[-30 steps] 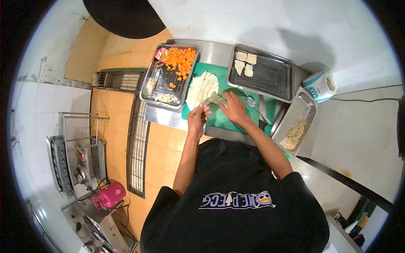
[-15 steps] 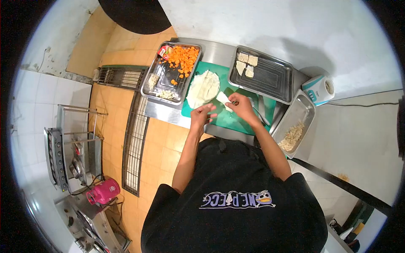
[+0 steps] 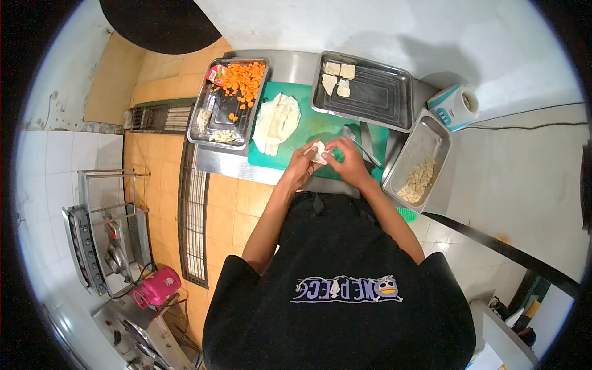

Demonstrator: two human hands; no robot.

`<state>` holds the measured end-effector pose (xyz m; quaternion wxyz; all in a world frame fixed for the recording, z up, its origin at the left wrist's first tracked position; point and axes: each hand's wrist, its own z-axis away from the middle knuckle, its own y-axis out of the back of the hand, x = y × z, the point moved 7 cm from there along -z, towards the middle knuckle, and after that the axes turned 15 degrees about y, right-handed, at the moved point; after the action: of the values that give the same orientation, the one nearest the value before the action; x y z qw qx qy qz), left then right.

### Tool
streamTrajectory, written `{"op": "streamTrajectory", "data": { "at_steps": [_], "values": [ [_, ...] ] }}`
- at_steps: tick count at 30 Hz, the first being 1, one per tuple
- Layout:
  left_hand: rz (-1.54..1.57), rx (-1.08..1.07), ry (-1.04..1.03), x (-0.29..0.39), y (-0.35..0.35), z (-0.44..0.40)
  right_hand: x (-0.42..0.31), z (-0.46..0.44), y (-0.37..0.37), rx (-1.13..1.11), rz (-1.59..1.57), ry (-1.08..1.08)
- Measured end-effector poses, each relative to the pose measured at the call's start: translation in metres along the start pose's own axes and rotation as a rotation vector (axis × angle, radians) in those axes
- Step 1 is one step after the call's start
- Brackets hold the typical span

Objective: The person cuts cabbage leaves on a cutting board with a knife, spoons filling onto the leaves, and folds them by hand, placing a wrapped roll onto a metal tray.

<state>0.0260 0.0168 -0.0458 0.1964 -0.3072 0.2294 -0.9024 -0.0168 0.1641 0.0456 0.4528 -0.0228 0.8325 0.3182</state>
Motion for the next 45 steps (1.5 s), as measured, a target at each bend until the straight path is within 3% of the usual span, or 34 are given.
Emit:
{"op": "streamTrajectory", "data": {
  "at_steps": [2, 4, 8, 10, 11, 13, 16, 22, 29, 32, 34, 37, 41, 43, 45],
  "values": [
    [0.027, -0.019, -0.002, 0.001, -0.004, 0.003, 0.004, 0.003, 0.007, 0.055, -0.009, -0.031],
    [0.072, -0.07, -0.036, 0.007, -0.01, 0.011, 0.014, 0.008, 0.002, -0.061, -0.242, -0.233],
    [0.021, -0.117, -0.03, 0.009, -0.013, 0.019, 0.038, 0.017, -0.013, -0.029, -0.278, -0.156],
    [-0.018, -0.092, -0.025, 0.013, -0.018, 0.03, 0.052, 0.025, -0.025, 0.018, -0.578, -0.305],
    [-0.019, -0.091, -0.023, 0.013, -0.016, 0.03, 0.056, 0.029, -0.026, 0.019, -0.579, -0.306],
    [-0.024, -0.098, -0.027, 0.014, -0.011, 0.027, 0.065, 0.039, -0.029, 0.092, -0.832, -0.546],
    [-0.063, -0.081, -0.039, 0.013, -0.011, 0.03, 0.068, 0.045, -0.027, 0.136, -0.925, -0.654],
    [-0.083, -0.043, -0.074, 0.022, -0.02, 0.037, 0.065, 0.035, -0.015, 0.121, -0.684, -0.545],
    [-0.139, -0.099, -0.168, 0.032, -0.026, 0.042, 0.055, 0.019, -0.004, 0.155, -0.695, -0.426],
    [-0.176, -0.024, -0.19, 0.033, -0.019, 0.042, 0.058, 0.022, 0.0, 0.182, -0.681, -0.435],
    [-0.598, 0.216, -0.318, 0.027, 0.003, 0.025, 0.054, 0.02, 0.014, 0.071, -0.112, -0.235],
    [-0.69, 0.361, -0.393, 0.02, 0.014, 0.026, 0.049, 0.025, 0.027, 0.142, 0.043, -0.2],
    [-0.581, 0.346, -0.358, 0.021, 0.018, 0.028, 0.051, 0.031, 0.032, 0.2, -0.072, -0.205],
    [-0.421, 0.328, -0.313, 0.023, 0.016, 0.032, 0.052, 0.037, 0.033, 0.105, -0.078, -0.38],
    [-0.383, 0.34, -0.286, 0.025, 0.013, 0.038, 0.047, 0.04, 0.035, 0.089, -0.098, -0.394]
  ]
}}
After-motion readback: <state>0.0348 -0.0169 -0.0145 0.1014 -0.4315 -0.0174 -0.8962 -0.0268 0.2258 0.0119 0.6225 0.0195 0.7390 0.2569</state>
